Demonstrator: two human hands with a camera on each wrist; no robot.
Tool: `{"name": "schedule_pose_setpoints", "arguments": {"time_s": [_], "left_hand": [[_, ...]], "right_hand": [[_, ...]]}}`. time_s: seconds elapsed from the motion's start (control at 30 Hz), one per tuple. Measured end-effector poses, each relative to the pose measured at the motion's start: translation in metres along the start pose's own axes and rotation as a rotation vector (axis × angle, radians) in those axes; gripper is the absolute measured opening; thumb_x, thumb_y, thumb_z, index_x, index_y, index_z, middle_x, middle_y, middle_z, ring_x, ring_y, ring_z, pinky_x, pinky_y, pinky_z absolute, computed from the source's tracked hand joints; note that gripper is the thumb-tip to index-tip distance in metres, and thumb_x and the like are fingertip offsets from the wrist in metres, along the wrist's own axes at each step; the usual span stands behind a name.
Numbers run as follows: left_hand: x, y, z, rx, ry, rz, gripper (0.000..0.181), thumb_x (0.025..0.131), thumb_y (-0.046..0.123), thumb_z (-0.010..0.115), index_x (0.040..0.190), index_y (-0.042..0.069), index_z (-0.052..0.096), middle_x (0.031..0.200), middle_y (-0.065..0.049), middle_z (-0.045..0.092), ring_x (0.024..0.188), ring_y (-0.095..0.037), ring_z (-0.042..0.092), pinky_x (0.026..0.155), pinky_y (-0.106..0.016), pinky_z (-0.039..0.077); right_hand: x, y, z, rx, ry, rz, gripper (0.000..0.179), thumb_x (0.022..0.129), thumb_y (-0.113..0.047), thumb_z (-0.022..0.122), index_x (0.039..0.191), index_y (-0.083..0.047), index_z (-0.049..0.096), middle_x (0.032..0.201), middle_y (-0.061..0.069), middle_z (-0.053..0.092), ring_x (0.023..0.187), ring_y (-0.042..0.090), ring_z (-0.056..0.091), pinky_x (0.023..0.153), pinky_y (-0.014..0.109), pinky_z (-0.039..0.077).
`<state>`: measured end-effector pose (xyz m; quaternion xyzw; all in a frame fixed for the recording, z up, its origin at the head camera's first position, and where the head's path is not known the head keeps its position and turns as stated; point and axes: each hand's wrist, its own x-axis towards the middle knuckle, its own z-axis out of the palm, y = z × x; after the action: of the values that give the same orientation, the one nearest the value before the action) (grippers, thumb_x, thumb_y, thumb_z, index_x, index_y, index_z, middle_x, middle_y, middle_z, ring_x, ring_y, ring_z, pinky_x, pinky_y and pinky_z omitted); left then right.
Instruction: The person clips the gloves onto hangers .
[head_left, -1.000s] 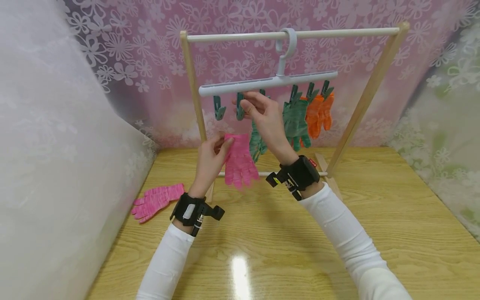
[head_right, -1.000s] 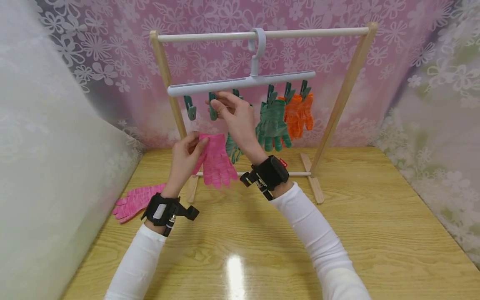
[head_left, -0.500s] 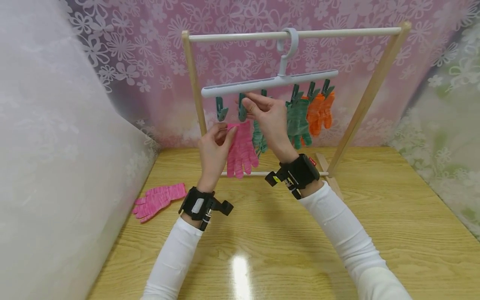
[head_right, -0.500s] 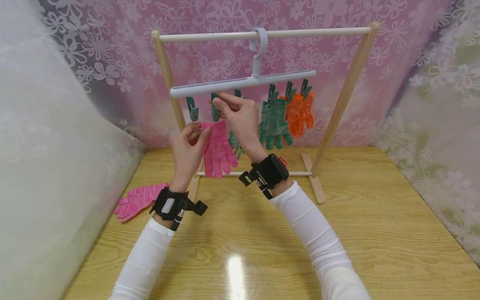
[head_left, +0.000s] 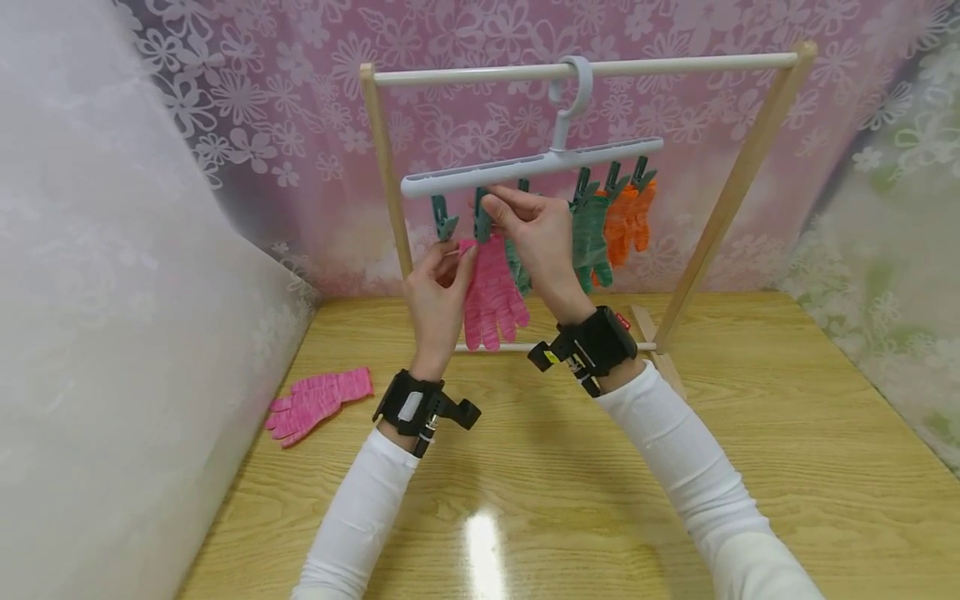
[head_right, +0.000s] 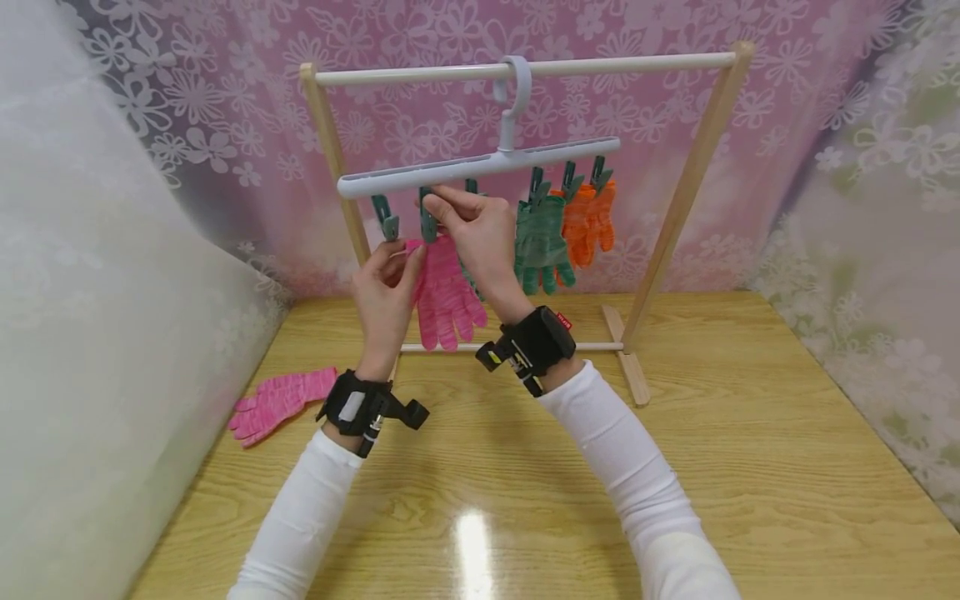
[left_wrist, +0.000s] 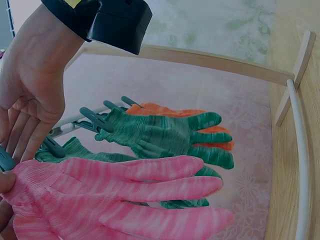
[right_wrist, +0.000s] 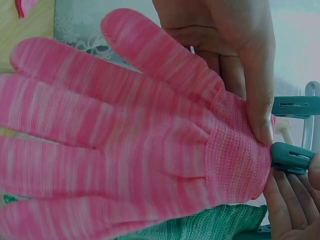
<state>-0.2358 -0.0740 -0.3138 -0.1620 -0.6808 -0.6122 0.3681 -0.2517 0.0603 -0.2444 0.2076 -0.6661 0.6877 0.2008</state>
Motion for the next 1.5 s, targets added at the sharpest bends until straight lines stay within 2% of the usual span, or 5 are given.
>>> {"name": "schedule_pose_setpoints", "arguments": {"time_s": [0.27,0.6,0.9,1.1,1.5], "left_hand": [[-0.002,-0.002,0.007,-0.059,0.062,-0.015,0.025,0.098,0.022,0.070,0.109,0.000,0.072,0.100,-0.012,0.078,0.088,-0.019,0.076,0.072,-0.022,0.057],[0.000,-0.003,0.013,-0.166,0.131,-0.101,0.023,0.096,0.020,0.072,0.111,0.003,0.075,0.103,-0.009,0.075,0.082,-0.017,0.074,0.071,-0.021,0.056],[0.001,-0.001,0.019,-0.240,0.149,-0.167,0.027,0.096,0.020,0.072,0.117,0.004,0.074,0.116,-0.005,0.072,0.093,-0.015,0.070,0.079,-0.023,0.056],[0.001,-0.001,0.023,-0.295,0.175,-0.213,0.028,0.097,0.020,0.072,0.118,0.001,0.073,0.111,-0.001,0.069,0.095,-0.014,0.068,0.078,-0.021,0.055],[0.002,0.001,0.024,-0.347,0.187,-0.233,0.029,0.097,0.020,0.071,0.121,0.003,0.073,0.111,0.000,0.070,0.094,-0.013,0.069,0.081,-0.023,0.054]], "right_hand": [[0.001,-0.001,0.001,-0.024,0.024,0.009,0.031,0.094,-0.015,0.074,0.122,-0.001,0.073,0.112,0.020,0.074,0.085,0.008,0.073,0.089,0.032,0.060],[0.001,0.001,0.000,-0.051,0.020,-0.002,0.031,0.094,-0.015,0.074,0.122,-0.001,0.073,0.112,0.019,0.074,0.091,0.012,0.074,0.091,0.032,0.059],[0.001,0.000,-0.001,-0.063,0.019,-0.003,0.031,0.094,-0.015,0.075,0.122,-0.002,0.073,0.114,0.018,0.073,0.103,0.019,0.073,0.093,0.031,0.058],[0.002,-0.001,-0.001,-0.089,0.022,0.010,0.031,0.094,-0.016,0.075,0.121,-0.002,0.073,0.121,0.015,0.072,0.112,0.021,0.070,0.098,0.031,0.055],[-0.004,0.003,-0.004,-0.156,-0.033,-0.037,0.037,0.095,-0.018,0.074,0.130,-0.006,0.069,0.125,0.014,0.071,0.110,0.023,0.071,0.098,0.033,0.056]]}}
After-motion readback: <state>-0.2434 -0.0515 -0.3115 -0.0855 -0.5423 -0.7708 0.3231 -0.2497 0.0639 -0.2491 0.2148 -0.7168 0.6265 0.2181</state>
